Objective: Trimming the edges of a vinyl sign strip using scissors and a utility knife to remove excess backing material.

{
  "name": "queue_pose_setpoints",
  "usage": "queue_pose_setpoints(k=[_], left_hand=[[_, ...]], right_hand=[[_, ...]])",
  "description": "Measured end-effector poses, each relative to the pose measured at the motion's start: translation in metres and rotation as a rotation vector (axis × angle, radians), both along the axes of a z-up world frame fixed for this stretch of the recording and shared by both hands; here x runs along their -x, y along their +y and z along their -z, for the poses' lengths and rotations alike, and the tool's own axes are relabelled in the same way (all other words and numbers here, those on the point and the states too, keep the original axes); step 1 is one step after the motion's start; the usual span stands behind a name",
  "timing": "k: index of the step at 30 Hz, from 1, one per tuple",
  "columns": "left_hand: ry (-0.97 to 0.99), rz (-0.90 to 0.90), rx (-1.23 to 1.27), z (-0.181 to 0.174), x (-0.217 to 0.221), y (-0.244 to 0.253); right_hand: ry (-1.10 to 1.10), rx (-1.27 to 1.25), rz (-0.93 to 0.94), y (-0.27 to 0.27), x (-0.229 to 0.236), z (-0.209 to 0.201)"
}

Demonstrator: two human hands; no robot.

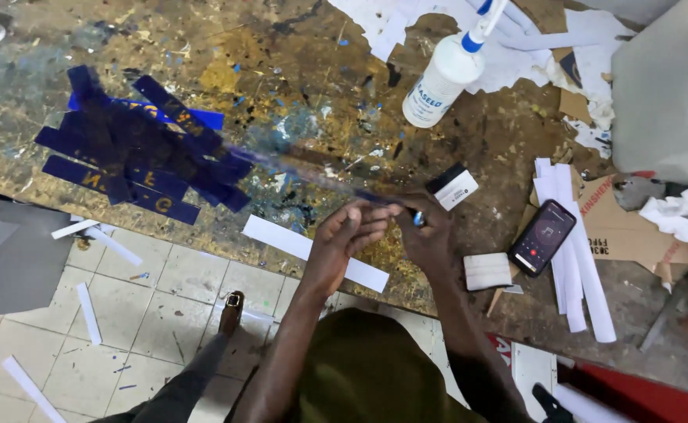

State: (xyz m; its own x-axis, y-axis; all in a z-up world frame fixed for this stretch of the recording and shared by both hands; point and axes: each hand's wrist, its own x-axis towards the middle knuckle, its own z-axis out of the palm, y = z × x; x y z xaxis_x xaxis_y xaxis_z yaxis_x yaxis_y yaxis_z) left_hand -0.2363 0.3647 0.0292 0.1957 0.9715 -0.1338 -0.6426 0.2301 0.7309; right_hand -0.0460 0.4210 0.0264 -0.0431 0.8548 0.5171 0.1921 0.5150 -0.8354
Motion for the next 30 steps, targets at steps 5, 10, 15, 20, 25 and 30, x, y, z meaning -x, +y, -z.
queue_pose_setpoints(k=[5, 10, 15, 20, 25, 30], left_hand=[[-0.052, -0.142, 0.072, 0.017, -0.008, 0.012], [0.057, -0.323, 0.076, -0.034, -0.026, 0.003], [0.198, -0.417, 0.039, -0.020, -0.032, 0.004], [0.209, -0.385, -0.084, -0.016, -0.040, 0.008], [0.223, -0.384, -0.115, -0.043, -0.045, -0.001], [0.280, -0.456, 0.007, 0.011, -0.032, -0.001]], right_hand=[[-0.298, -0.244, -0.120, 0.001, -0.016, -0.012], [-0.345, -0.335, -0.234, 0.010, -0.046, 0.015], [0.246, 0.404, 0.016, 0.001, -0.054, 0.033], [0.367, 0.443, -0.006, -0.001, -0.052, 0.029], [0.363, 0.430, -0.160, -0.015, -0.030, 0.013], [0.347, 0.433, -0.069, -0.015, -0.014, 0.006]])
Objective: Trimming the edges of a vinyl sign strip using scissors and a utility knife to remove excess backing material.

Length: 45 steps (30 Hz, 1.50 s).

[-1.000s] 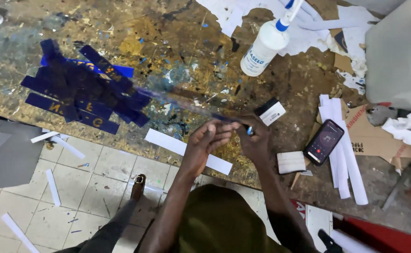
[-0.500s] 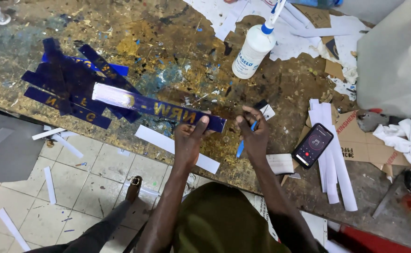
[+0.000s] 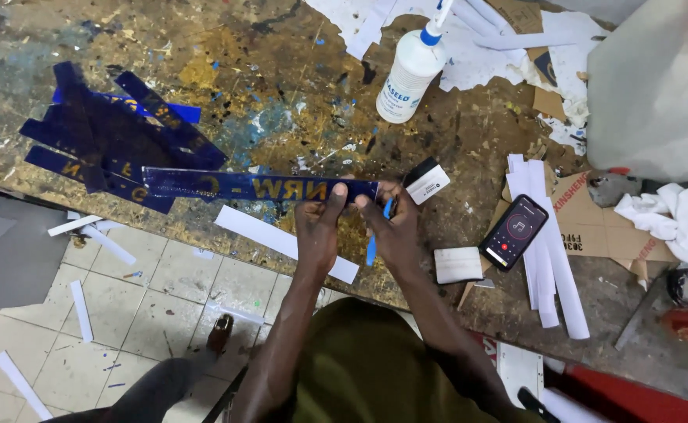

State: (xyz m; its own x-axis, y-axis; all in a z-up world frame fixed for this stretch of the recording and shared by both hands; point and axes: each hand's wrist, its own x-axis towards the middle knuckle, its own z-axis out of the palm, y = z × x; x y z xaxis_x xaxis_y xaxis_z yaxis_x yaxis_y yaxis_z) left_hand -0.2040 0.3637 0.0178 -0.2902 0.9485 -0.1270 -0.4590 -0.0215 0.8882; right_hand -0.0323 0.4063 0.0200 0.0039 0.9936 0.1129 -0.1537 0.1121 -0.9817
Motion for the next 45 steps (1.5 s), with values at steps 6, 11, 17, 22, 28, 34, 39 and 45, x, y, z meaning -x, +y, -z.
queue_pose_setpoints(k=[6, 11, 17, 22, 28, 34, 39, 45], left_hand=[[-0.136, 0.012, -0.102, -0.013, -0.014, 0.017], [-0.303, -0.058, -0.082, -0.041, -0.031, 0.016], [-0.193, -0.066, -0.099, 0.002, -0.045, 0.028], [-0.274, -0.060, -0.158, 0.008, -0.048, 0.028], [-0.353, -0.058, -0.203, -0.001, -0.046, 0.018], [-0.029, -0.131, -0.234, -0.016, -0.019, 0.007], [0.147, -0.129, -0.146, -0.023, -0.007, -0.003], [0.086, -0.078, -0.126, -0.047, -0.002, -0.010]], right_hand=[[-0.043, 0.111, 0.132, 0.009, -0.021, 0.006], [-0.328, -0.044, 0.209, 0.017, -0.033, 0.057], [-0.352, -0.103, -0.038, 0.010, -0.032, -0.004], [0.069, -0.005, -0.101, 0.041, -0.044, 0.083], [0.261, -0.142, -0.373, 0.074, -0.048, 0.112], [0.298, -0.131, -0.401, 0.026, -0.011, -0.010], [0.102, -0.066, -0.188, 0.012, 0.009, -0.062], [0.145, -0.044, -0.123, 0.012, 0.017, -0.037]])
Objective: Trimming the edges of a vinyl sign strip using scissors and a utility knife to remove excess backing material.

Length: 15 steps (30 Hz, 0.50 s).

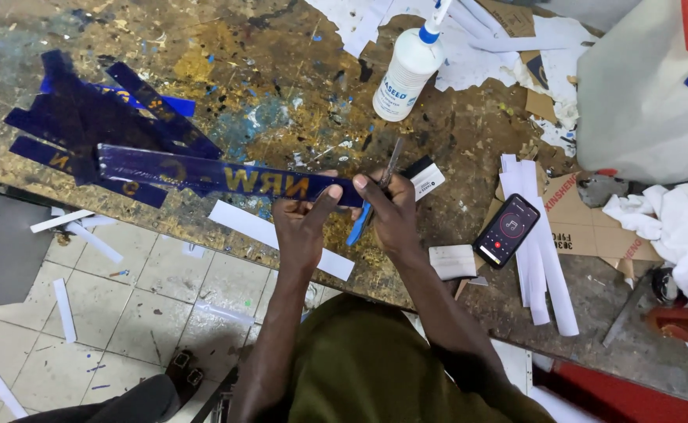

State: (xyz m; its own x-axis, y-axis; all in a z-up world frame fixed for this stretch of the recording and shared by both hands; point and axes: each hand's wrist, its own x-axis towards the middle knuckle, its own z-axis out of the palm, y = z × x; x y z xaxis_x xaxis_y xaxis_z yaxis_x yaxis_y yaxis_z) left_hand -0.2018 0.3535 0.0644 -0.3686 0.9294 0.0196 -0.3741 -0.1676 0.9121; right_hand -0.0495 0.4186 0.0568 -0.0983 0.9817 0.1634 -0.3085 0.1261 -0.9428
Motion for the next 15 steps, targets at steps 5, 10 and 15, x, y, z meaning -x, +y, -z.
queue_pose_setpoints(k=[5, 10, 15], left_hand=[[-0.070, 0.035, -0.002, 0.007, -0.011, 0.008], [-0.078, 0.080, 0.066, -0.040, 0.001, -0.007], [0.056, 0.242, -0.021, 0.015, 0.023, 0.009]], right_hand=[[-0.021, -0.045, 0.008, -0.008, 0.008, 0.012], [-0.089, -0.057, 0.034, -0.010, 0.002, 0.027], [0.047, 0.201, -0.207, -0.009, -0.017, 0.036]])
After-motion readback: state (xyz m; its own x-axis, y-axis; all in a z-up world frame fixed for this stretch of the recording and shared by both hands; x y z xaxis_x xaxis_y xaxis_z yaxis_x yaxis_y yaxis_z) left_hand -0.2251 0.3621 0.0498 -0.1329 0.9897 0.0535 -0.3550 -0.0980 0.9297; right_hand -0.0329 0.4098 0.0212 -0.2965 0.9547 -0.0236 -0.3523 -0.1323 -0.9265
